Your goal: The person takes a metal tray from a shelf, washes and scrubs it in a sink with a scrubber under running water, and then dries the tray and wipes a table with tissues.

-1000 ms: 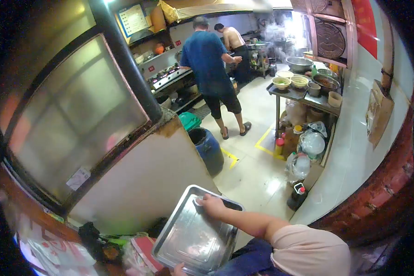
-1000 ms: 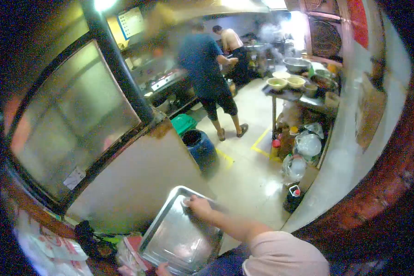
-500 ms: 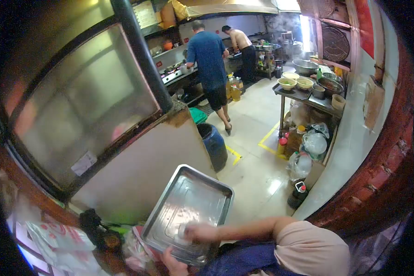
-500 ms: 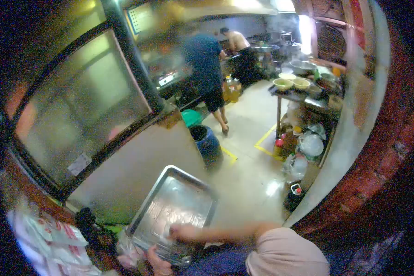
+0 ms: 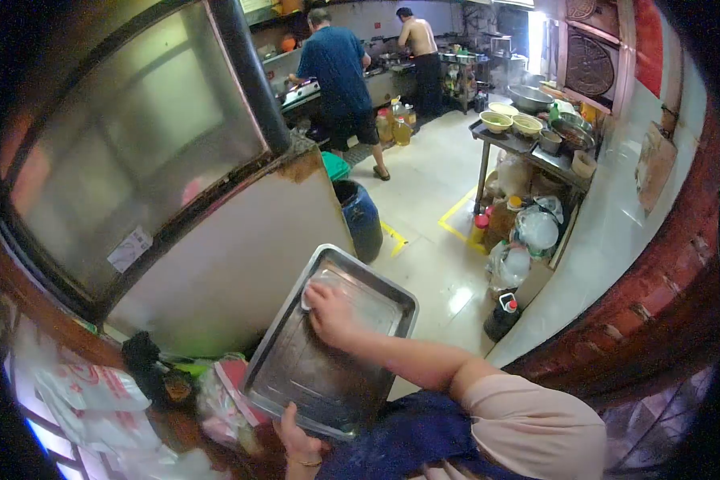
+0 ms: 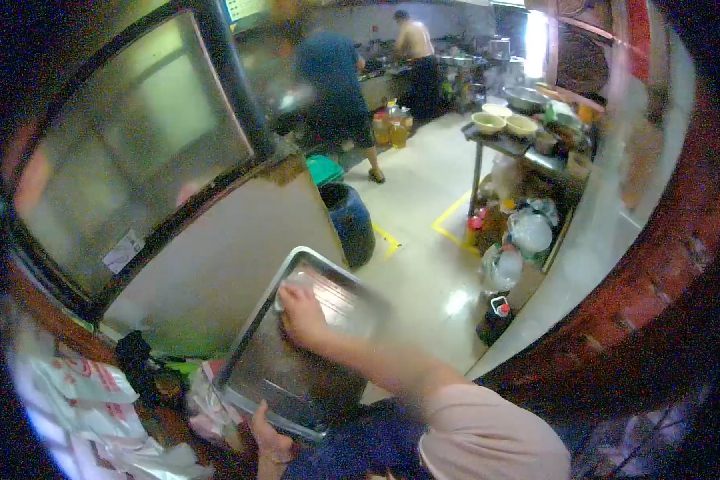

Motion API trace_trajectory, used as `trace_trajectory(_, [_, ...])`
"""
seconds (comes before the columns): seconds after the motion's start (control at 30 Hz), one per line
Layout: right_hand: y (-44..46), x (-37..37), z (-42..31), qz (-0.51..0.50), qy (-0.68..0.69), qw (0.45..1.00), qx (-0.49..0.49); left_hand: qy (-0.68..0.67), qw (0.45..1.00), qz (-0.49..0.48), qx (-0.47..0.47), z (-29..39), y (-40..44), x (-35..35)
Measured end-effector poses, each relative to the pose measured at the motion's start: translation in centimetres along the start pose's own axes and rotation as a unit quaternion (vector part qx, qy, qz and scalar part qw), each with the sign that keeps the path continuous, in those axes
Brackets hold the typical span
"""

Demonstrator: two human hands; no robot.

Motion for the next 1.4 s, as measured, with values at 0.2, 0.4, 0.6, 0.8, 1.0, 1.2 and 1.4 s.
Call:
trace_trajectory(0.2, [-8.6,1.7,-6.2,-0.121,0.064,0.931,-0.337,0.034,0.999,-0.024,0.035,-0.8,-0.8,0.7])
trace_trajectory(0.4, [-11.7,0.5,-7.8,-0.258,0.212,0.898,-0.286,-0.059,0.998,0.001,-0.008,-1.8,-0.6,-0.2])
trace_trajectory(0.6, [-15.3,-1.3,-5.9,-0.422,0.194,0.84,-0.281,-0.049,0.998,0.046,0.008,-1.2,-1.3,-1.4])
trace_trajectory(0.8, [-16.3,-0.1,-2.7,-0.597,0.185,0.681,-0.381,-0.062,0.994,0.082,0.042,-1.7,-1.2,-1.8])
trace_trajectory(1.0, [-13.3,2.5,5.1,-0.651,0.191,0.689,-0.256,-0.089,0.992,0.069,0.051,-2.4,-1.1,-2.7])
trace_trajectory(1.2, [-5.5,0.1,14.4,-0.499,-0.272,0.777,-0.271,0.015,0.988,0.075,0.134,-0.7,-3.6,1.6])
trace_trajectory(1.4, [-0.4,-3.4,9.2,-0.205,-0.216,0.896,-0.329,-0.004,0.993,0.021,0.117,1.7,-0.6,0.2])
Point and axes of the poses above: each hand's wrist, its own y-axis towards the middle knuckle, its own x-axis out of the palm, z = x × y, the point moved 1 cm from there along y, towards the middle knuckle, and after that the axes turned 11 degrees about -y, right-handed, at the moved point
